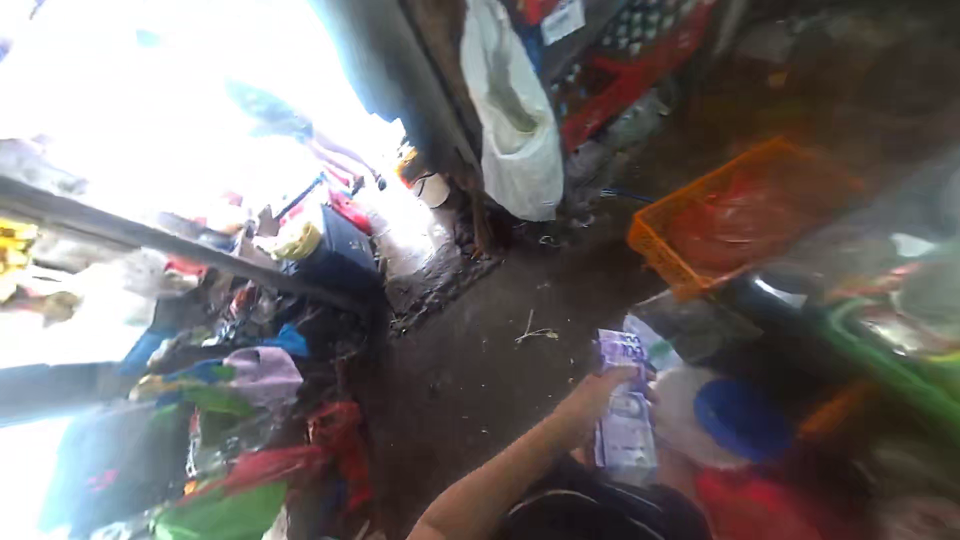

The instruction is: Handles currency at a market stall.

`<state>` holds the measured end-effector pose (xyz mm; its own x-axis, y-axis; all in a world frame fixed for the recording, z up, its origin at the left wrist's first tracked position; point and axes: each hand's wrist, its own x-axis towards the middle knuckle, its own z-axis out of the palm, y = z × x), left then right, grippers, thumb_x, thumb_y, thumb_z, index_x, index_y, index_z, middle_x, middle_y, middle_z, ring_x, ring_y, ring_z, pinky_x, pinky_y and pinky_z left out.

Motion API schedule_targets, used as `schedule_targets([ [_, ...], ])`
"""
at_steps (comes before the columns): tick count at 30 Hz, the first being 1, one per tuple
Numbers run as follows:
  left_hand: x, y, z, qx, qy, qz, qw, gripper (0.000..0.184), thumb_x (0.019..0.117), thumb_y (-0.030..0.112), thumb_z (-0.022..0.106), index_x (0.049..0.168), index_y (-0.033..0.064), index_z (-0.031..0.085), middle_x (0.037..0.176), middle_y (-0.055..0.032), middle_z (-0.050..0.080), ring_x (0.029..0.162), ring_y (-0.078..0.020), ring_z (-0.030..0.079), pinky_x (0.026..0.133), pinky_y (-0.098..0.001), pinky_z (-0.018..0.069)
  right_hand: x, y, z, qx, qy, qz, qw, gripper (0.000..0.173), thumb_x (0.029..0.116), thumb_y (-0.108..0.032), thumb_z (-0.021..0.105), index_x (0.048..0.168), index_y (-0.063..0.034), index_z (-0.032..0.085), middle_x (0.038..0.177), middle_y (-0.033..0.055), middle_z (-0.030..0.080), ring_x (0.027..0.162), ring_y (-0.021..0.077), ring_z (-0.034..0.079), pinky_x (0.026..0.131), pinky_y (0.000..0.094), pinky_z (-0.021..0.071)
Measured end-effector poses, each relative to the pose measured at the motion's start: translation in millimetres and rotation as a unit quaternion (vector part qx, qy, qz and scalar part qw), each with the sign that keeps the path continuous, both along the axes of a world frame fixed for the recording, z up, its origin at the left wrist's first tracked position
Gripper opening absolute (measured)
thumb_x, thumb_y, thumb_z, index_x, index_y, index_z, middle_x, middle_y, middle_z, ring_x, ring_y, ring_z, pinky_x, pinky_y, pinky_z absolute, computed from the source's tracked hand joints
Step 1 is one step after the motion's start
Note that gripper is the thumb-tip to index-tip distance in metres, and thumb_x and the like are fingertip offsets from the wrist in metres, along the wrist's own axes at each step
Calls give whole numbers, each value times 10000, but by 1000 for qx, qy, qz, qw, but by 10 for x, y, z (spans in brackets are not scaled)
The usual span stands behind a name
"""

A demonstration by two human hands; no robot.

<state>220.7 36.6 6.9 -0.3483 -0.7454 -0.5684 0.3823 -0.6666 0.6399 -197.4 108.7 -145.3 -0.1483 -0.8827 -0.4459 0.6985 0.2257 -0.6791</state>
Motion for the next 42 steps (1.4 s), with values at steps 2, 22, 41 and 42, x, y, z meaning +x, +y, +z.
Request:
schedule_targets([
  [2,262,209,2,-13,9,31,999,453,1121,302,300,1340,-12,545,1014,-146,705,854,-232,713,815,-402,610,760,-106,-44,123,17,98,987,220,1057,-164,440,1148,-123,636,944,-24,718,834,70,691,769,243,591],
  [22,1234,1922,96,65,-104,610,783,320,1063,104,425,1283,-74,573,1012,-185,702,934,-256,713,899,-423,596,4709,-789,706,85,-198,718,661,673,1116,-485,177,1519,-3,417,1472,168,571,1352,263,574,1140,390,474],
  [41,2799,3029,-216,105,-46,761,638,334,1065,193,451,1304,16,604,1045,-155,710,944,-238,714,876,-412,602,7005,116,815,105,-133,856,488,529,1055,-209,387,1558,-47,394,1519,164,518,1357,271,557,1131,400,476],
  [42,2889,3078,-189,102,-47,766,633,332,1067,191,452,1301,16,609,1045,-152,713,945,-237,715,880,-414,602,7135,188,824,90,-119,862,484,486,1088,-205,376,1546,-46,422,1486,167,552,1325,275,587,1114,404,495],
])
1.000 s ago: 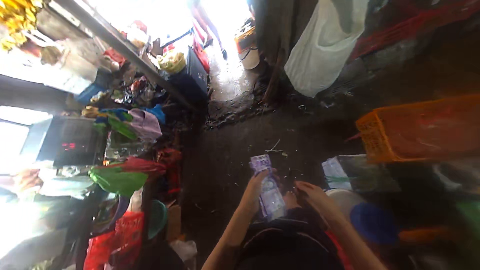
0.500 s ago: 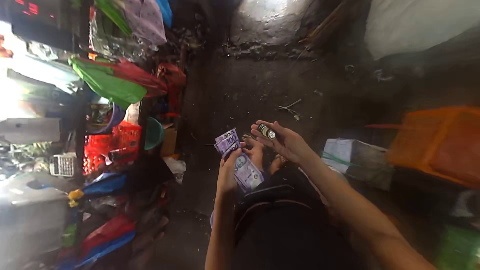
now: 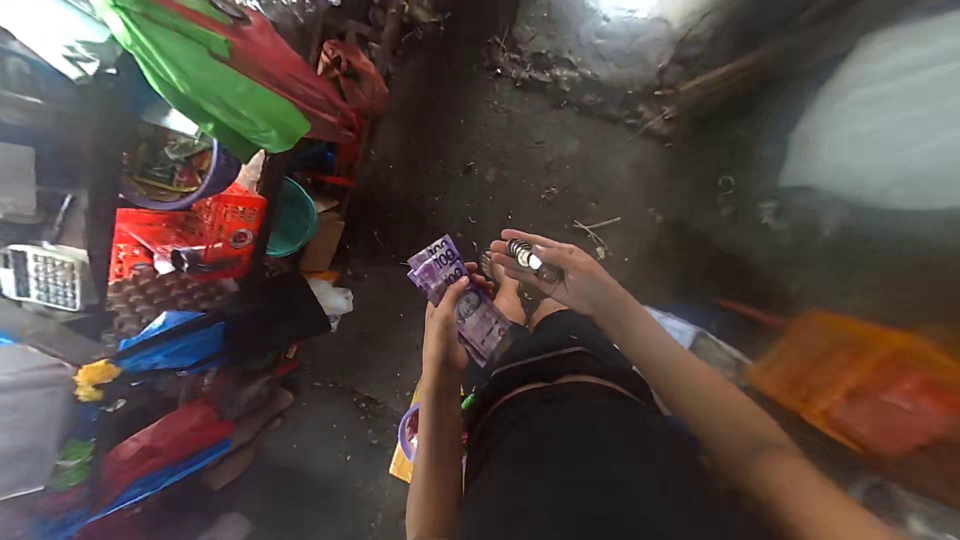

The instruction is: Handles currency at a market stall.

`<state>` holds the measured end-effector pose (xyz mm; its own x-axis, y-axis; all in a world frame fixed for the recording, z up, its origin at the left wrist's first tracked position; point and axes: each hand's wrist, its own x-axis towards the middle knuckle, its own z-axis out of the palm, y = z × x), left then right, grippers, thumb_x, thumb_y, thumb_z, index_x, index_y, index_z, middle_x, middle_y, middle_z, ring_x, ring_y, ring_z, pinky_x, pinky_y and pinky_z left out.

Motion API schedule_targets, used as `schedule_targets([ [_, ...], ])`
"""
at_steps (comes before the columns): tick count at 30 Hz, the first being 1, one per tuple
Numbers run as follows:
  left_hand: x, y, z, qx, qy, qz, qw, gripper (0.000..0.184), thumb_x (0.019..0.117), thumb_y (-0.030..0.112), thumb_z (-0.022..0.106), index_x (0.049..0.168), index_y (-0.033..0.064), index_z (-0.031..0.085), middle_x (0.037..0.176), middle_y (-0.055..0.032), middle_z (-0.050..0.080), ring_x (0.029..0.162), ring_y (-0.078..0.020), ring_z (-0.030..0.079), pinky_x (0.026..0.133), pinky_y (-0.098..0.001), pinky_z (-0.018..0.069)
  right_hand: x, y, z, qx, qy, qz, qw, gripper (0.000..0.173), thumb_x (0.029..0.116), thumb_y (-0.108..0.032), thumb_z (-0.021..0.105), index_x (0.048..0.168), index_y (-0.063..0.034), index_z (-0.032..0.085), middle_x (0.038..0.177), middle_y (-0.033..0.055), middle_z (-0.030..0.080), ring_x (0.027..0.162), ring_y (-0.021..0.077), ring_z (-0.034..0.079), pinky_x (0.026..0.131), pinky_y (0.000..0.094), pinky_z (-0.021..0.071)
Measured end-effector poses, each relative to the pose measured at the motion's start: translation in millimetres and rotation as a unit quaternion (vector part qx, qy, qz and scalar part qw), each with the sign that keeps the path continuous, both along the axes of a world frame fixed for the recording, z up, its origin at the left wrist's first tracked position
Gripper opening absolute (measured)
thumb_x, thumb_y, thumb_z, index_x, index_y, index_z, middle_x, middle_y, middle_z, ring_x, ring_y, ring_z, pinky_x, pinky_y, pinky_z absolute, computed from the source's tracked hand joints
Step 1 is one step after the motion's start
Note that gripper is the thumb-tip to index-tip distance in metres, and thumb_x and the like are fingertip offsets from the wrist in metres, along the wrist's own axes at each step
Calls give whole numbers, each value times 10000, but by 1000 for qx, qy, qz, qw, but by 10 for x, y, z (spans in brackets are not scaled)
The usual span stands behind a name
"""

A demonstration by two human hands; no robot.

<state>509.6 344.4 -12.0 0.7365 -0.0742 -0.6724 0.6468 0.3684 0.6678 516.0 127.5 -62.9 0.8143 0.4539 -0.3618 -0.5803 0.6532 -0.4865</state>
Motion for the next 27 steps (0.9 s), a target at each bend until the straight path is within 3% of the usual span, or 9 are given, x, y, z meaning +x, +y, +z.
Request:
schedule_targets([
  [6,315,308,71,-5,1,68,998,311,1050,175,490,1297,40,624,1066,-154,700,942,-242,708,868,-431,604,597,401,212,-53,-22,95,994,425,1100,-146,361,1490,-64,508,1358,143,651,1164,219,682,1019,368,557],
  [12,416,489,65,-5,11,153,988,287,1059,179,479,1272,54,626,1051,-146,713,921,-227,717,823,-406,616,987,742,307,-20,-54,143,988,514,1014,-43,362,1520,-31,448,1425,189,597,1241,280,648,1067,414,534],
  [15,455,545,53,-16,35,171,985,365,1090,272,409,1301,56,612,1066,-173,725,930,-259,732,825,-427,623,1185,857,301,-8,-44,184,982,496,1040,-164,381,1517,-55,462,1418,172,605,1241,272,646,1066,426,531],
  [16,473,555,59,-13,34,172,984,428,1103,328,361,1334,60,602,1085,-180,723,943,-272,729,834,-436,619,1251,887,281,-21,-43,196,979,468,1053,-250,378,1456,-65,527,1343,150,652,1174,246,677,1022,413,557],
  [18,520,540,103,13,3,179,984,516,1123,364,255,1390,47,562,1132,-190,728,985,-284,735,865,-442,616,1362,956,220,-83,-45,196,976,383,1059,-383,384,1033,-143,681,933,34,712,800,121,687,735,296,595],
  [20,576,487,180,27,-30,241,970,461,1128,303,309,1374,10,566,1167,-202,723,1034,-297,732,911,-447,609,1493,1036,157,-124,-36,211,969,400,1053,-401,443,735,-197,574,627,-52,531,506,36,454,480,196,391],
  [22,647,423,255,48,-37,325,944,324,1094,203,468,1278,-20,614,1113,-206,737,979,-288,746,871,-429,623,1637,1129,143,-137,-63,262,953,316,1053,-383,515,802,-196,556,576,-69,417,456,26,360,441,188,331],
  [24,690,362,274,95,-48,366,924,233,1033,150,601,1188,-16,652,1003,-169,750,874,-243,750,798,-399,636,1714,1258,249,-165,-111,323,925,156,1008,-339,617,999,-184,599,601,-67,462,464,16,400,443,185,371],
  [27,767,263,245,164,-44,419,892,240,946,150,733,1123,0,671,872,-101,742,753,-168,724,720,-354,631,1774,1435,419,-213,-191,375,882,349,874,-228,804,1137,-100,614,747,-15,591,615,65,545,605,250,516],
])
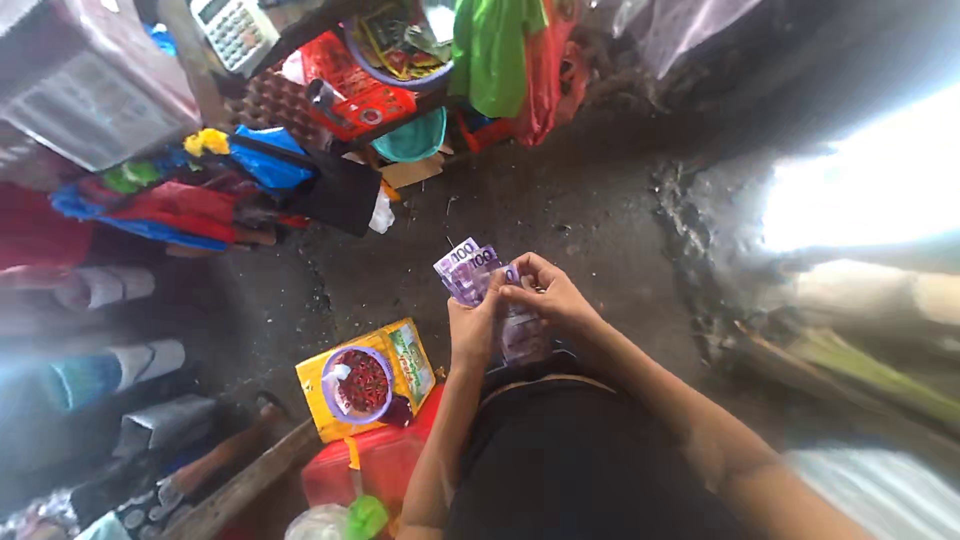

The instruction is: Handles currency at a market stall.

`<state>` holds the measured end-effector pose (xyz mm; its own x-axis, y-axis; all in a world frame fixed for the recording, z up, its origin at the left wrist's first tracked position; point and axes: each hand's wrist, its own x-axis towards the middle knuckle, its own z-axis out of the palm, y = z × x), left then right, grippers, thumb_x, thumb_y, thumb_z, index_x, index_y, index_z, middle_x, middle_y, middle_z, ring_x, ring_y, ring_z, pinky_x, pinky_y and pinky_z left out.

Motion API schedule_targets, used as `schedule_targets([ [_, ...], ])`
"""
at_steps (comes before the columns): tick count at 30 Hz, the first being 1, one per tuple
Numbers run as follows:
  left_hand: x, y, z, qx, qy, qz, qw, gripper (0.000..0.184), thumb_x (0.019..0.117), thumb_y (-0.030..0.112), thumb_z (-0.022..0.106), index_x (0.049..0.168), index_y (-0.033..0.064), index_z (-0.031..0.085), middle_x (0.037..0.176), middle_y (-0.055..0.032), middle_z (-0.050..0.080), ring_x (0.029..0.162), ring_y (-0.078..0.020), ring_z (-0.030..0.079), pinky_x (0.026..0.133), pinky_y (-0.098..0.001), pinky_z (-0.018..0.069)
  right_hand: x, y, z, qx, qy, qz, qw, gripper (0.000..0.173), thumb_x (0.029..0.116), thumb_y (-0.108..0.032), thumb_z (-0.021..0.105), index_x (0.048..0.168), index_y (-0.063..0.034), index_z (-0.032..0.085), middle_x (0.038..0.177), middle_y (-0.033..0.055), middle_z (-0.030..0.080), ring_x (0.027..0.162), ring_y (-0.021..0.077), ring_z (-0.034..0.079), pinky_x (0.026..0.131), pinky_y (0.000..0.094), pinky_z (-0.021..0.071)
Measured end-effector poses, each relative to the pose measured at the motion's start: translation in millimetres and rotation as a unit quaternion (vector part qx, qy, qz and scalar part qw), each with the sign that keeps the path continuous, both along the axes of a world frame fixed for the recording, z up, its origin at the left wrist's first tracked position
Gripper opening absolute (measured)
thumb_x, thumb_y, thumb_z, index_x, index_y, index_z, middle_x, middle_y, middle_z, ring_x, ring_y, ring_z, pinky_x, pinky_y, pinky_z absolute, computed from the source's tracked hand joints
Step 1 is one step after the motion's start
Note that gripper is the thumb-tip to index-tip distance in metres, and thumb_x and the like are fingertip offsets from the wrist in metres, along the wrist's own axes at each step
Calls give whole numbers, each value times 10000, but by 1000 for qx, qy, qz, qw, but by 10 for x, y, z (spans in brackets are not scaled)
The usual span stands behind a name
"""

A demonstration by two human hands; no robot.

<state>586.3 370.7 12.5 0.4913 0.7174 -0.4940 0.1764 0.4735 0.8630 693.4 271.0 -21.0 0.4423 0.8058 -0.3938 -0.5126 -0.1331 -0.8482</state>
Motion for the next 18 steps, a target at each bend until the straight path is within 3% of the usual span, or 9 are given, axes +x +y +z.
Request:
schedule_targets([
  [3,-4,15,10,-31,19,57,998,317,1042,295,586,1185,16,631,913,-100,730,810,-173,728,745,-367,634,61,131,-75,-10,-67,19,997,312,901,-220,798,1136,-80,649,868,42,705,731,135,683,679,322,607],
  [5,-78,79,-9,-50,14,69,996,389,1099,325,411,1250,22,603,1018,-118,722,919,-192,721,828,-396,619,110,225,-131,-23,-104,-1,994,210,969,-238,727,1130,-104,701,911,44,743,757,148,711,687,341,620],
  [6,-105,109,-20,-40,25,78,996,387,1110,313,390,1240,14,599,1007,-121,724,912,-194,727,823,-393,624,132,286,-142,-20,-104,-21,994,186,996,-223,691,1136,-103,720,913,49,744,748,147,706,681,337,617],
  [9,-142,239,-62,-6,25,116,993,284,1082,209,506,1188,-30,617,964,-142,733,871,-213,740,810,-395,633,201,519,-93,-19,-77,-24,997,164,1010,-181,664,1129,-87,726,879,34,734,714,105,682,669,277,598],
  [12,-148,459,-101,27,20,143,989,240,991,123,668,1151,-55,646,957,-154,748,867,-222,749,820,-395,639,233,824,-78,-32,-60,41,997,176,967,-188,726,1086,-58,736,911,51,755,774,136,724,732,310,630],
  [14,-160,668,-102,35,23,152,988,268,1000,174,663,1167,-35,641,968,-122,742,881,-187,738,826,-373,630,234,1050,-125,-22,-56,40,997,162,975,-179,714,1078,-58,744,920,45,746,790,132,711,741,314,620],
  [16,-200,930,-91,42,20,149,988,274,1042,225,593,1160,-16,647,958,-98,731,879,-168,726,829,-362,622,263,1285,-113,-1,-29,35,999,156,1027,-174,625,1139,-83,687,928,40,724,797,122,695,739,317,609],
  [18,-268,1207,-64,80,14,135,988,184,967,134,704,1065,-21,703,915,-92,756,852,-164,741,822,-360,632,264,1529,-6,15,4,41,999,150,1048,-151,570,1158,-91,651,934,34,709,813,114,692,767,317,611],
])
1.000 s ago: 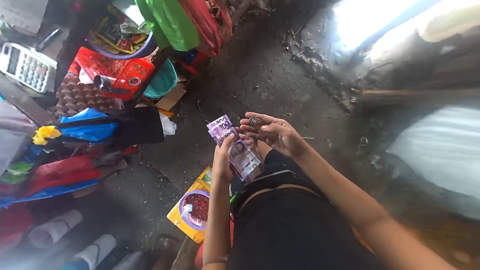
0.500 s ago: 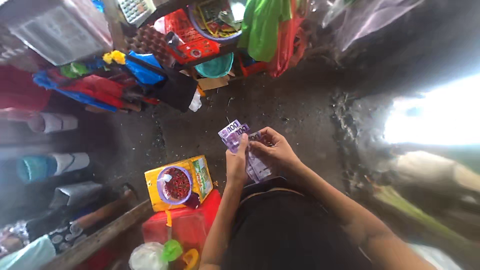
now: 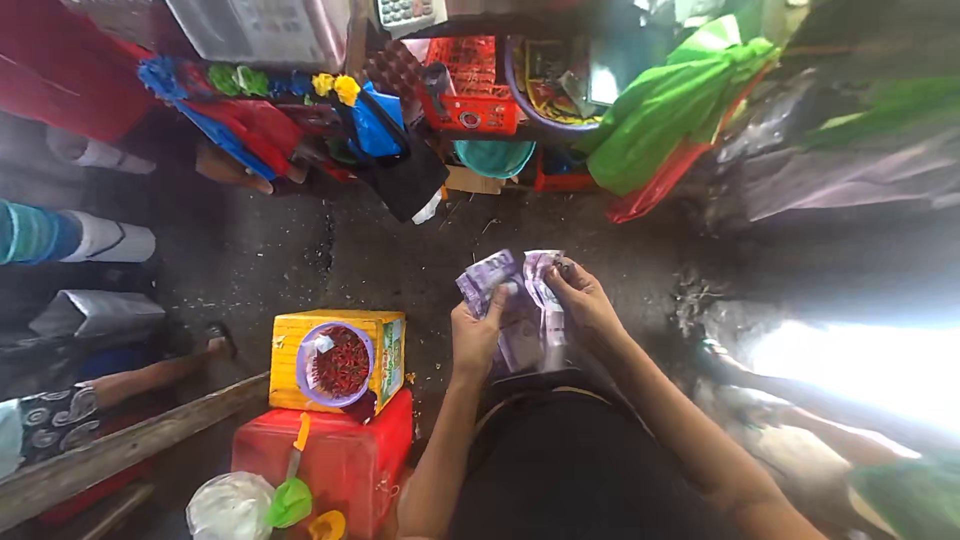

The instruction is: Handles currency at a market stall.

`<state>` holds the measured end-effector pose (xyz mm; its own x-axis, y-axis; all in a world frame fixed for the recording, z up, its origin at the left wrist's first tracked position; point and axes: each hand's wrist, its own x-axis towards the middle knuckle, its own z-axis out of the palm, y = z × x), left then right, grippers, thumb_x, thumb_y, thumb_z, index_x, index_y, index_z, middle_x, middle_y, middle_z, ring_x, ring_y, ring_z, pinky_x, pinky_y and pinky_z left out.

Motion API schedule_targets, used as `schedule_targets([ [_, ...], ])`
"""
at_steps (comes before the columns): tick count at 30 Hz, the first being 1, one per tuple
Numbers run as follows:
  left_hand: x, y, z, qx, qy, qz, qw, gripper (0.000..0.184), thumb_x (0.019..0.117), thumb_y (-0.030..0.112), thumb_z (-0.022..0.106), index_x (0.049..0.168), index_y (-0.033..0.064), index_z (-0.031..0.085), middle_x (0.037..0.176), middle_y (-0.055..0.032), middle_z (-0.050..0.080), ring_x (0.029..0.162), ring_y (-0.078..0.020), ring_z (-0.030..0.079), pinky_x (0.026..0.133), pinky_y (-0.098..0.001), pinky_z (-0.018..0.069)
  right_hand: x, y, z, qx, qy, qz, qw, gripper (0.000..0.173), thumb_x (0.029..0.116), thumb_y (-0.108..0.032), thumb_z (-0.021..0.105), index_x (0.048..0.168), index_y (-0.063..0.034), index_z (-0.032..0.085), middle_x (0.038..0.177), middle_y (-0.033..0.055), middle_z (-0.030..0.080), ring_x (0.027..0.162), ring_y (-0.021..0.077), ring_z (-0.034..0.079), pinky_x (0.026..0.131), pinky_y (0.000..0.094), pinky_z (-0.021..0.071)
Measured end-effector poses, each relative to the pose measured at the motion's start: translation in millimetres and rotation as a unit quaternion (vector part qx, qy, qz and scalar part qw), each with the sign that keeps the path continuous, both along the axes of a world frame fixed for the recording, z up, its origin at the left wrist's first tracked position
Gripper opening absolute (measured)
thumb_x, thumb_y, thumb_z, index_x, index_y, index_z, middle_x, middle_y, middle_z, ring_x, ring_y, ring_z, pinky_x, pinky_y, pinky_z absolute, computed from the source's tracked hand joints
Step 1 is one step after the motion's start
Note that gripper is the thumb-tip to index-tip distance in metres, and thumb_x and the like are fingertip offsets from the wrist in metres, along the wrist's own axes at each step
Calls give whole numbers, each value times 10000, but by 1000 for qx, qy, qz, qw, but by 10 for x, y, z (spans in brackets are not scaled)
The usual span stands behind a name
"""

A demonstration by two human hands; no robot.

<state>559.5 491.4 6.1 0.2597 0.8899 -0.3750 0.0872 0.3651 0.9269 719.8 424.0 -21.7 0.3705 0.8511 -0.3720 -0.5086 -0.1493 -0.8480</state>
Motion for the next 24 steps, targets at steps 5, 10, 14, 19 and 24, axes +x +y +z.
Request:
schedule_targets([
  [5,-103,621,142,37,29,-33,998,203,888,77,771,1052,-21,701,906,-66,759,843,-101,734,820,-294,625,-126,629,175,-10,-30,36,999,175,1026,-166,628,1114,-31,697,894,46,730,782,112,696,754,297,604],
  [10,-143,1177,202,53,12,-57,997,526,1124,297,326,1489,-81,331,1420,-216,507,1301,-119,523,1124,-273,418,-342,1258,185,-16,-120,38,992,316,1038,-242,613,1244,-2,613,993,76,734,879,146,722,824,341,622],
  [14,-79,1446,141,63,-15,-117,991,551,1121,334,289,1458,-100,339,1373,-210,520,1256,-111,542,1088,-271,452,-546,1665,172,-2,-150,22,988,312,1040,-241,611,1228,6,641,989,70,746,884,129,729,836,318,624],
  [19,28,1655,137,-25,-16,-169,985,512,1001,187,586,1418,-51,408,1207,-169,633,1056,-164,665,930,-343,573,-406,2167,244,-50,-77,-113,989,245,1037,-183,618,1177,18,634,899,97,735,775,154,728,738,323,636],
  [24,209,1950,68,37,54,-205,977,456,1051,215,494,1410,-63,452,1312,-226,592,1194,-222,618,1046,-386,518,-134,2638,182,-120,-36,-142,982,276,1061,-297,575,1119,-41,660,811,78,712,674,147,701,622,314,616],
])
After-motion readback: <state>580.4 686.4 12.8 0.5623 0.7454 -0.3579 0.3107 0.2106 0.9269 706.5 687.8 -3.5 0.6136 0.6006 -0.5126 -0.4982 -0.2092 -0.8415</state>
